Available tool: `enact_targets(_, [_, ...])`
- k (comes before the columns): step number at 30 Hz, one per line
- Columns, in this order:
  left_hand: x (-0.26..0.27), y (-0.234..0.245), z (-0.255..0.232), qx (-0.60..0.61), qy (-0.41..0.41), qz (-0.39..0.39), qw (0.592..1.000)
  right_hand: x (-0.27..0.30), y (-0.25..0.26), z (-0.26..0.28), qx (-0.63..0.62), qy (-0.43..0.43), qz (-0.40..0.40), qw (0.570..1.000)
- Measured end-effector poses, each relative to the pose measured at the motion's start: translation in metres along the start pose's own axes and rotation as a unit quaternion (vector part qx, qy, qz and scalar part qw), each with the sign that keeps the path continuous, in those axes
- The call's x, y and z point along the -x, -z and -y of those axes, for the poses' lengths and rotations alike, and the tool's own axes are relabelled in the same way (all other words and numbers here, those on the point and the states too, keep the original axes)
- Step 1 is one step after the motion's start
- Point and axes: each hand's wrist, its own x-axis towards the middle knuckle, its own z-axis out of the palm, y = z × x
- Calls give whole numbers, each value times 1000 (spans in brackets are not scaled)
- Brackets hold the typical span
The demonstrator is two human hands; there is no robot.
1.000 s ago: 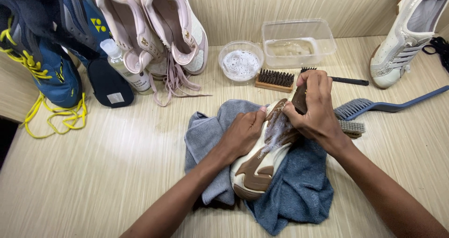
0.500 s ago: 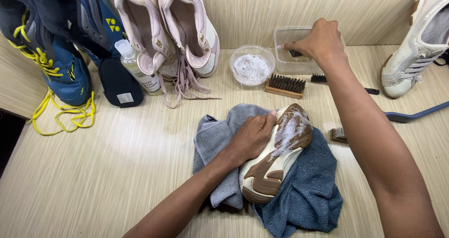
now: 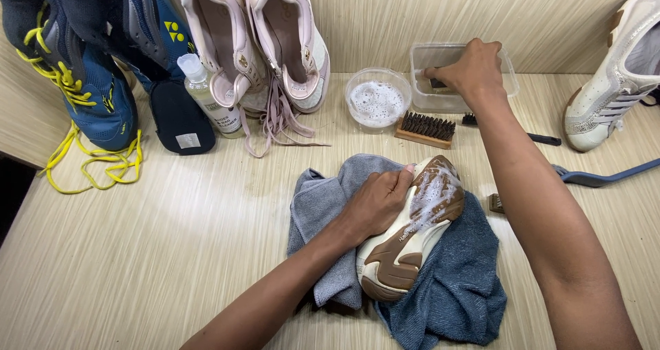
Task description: The person scrubs the sole of a sneaker with a brush and soapy water, then wipes the foam off with a cloth. The shoe is held over a towel on a wooden table while other shoes and cleaning supplies are visible nearby.
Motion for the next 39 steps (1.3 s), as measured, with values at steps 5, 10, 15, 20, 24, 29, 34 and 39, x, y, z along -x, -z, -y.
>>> enact_targets(5, [0,2,-2,-4,-6,1,1000,8,14,6,-35,20,-53,998])
enact_targets(10, [1,1,-1,9,-10,0,1000,1,10,0,-42,5,-76,996])
enact_targets(15, [-1,-2,5,13,-16,0,1000,46,50,10,-191,34,-87,977])
enact_targets(20, [-1,0,1,8,0,7,1000,123,91,5,-295,190,-105,931])
enact_targets(24, [0,1,1,30,-5,15,999,225,100,-9,-196,400,-94,890])
enact_targets(29, [0,0,-3,23,38,13,999,253,68,-35,-184,392,-71,899])
enact_targets(34, [-2,0,-3,8,27,10,1000,256,70,-24,-233,295,7,926])
enact_targets(39, [-6,-1,3,-14,10,6,1000,242,71,-28,-228,237,-58,943])
